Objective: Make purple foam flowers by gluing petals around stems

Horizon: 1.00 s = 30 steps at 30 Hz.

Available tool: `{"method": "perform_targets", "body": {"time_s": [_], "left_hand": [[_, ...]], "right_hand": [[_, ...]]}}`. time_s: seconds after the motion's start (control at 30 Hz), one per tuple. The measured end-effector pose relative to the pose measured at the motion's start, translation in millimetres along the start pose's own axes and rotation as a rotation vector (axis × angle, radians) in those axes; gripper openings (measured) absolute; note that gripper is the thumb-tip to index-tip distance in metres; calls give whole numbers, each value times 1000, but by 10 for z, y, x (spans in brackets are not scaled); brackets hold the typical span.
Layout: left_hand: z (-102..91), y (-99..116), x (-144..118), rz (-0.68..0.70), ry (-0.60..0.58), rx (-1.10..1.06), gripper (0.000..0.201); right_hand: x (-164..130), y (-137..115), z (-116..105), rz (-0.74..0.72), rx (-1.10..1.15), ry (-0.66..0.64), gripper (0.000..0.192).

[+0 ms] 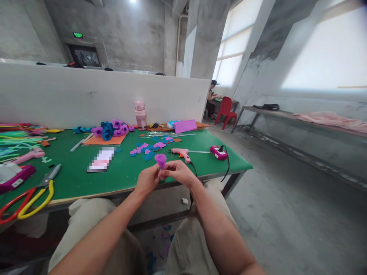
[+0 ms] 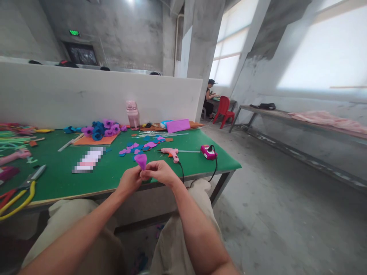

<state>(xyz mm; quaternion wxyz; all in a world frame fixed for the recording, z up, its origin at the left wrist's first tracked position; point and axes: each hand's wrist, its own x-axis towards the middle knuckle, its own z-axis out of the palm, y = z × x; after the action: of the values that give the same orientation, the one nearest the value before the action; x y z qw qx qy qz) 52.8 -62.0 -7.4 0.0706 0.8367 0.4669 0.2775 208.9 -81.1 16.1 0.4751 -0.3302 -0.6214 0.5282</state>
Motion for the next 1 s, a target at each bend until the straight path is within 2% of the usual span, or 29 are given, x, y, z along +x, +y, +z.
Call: {"method": "perform_targets", "body": {"time_s": [0.07, 0.2, 0.3, 0.37, 0.5, 0.57, 0.67, 0.8, 0.87, 0.93, 1.0], "left_hand": [[-37, -44, 27, -14, 66, -18, 20], [-136, -121, 81, -9, 144, 0, 30], [-194, -149, 104, 67, 162, -140, 23], [-216, -145, 114, 42, 129, -289, 34], [-212, -93, 128, -65, 31, -647, 31], [-199, -64, 128, -50, 51, -747, 30], [-191, -18, 116, -79, 67, -794, 30], [-193, 54, 85, -175, -32, -880, 33], [-176, 81, 70, -187, -88, -912, 30], [-146, 89, 59, -204, -113, -923, 25], [-118, 78, 54, -227, -72, -896, 26]], "right_hand": [[-20, -41, -83, 20, -48, -5, 29], [-6, -61, -195, -52, -110, 207, 24], [24, -18, -200, -69, -29, 287, 24], [35, 17, -169, -52, 59, 263, 25], [52, 81, -45, 12, 195, 136, 27], [77, 112, 18, 3, 220, 157, 27], [132, 158, 63, -73, 154, 309, 26], [186, 215, 39, -195, -107, 462, 21], [196, 242, 26, -215, -166, 459, 19], [199, 261, 29, -191, -164, 401, 20], [194, 259, 48, -177, -163, 362, 20]]}}
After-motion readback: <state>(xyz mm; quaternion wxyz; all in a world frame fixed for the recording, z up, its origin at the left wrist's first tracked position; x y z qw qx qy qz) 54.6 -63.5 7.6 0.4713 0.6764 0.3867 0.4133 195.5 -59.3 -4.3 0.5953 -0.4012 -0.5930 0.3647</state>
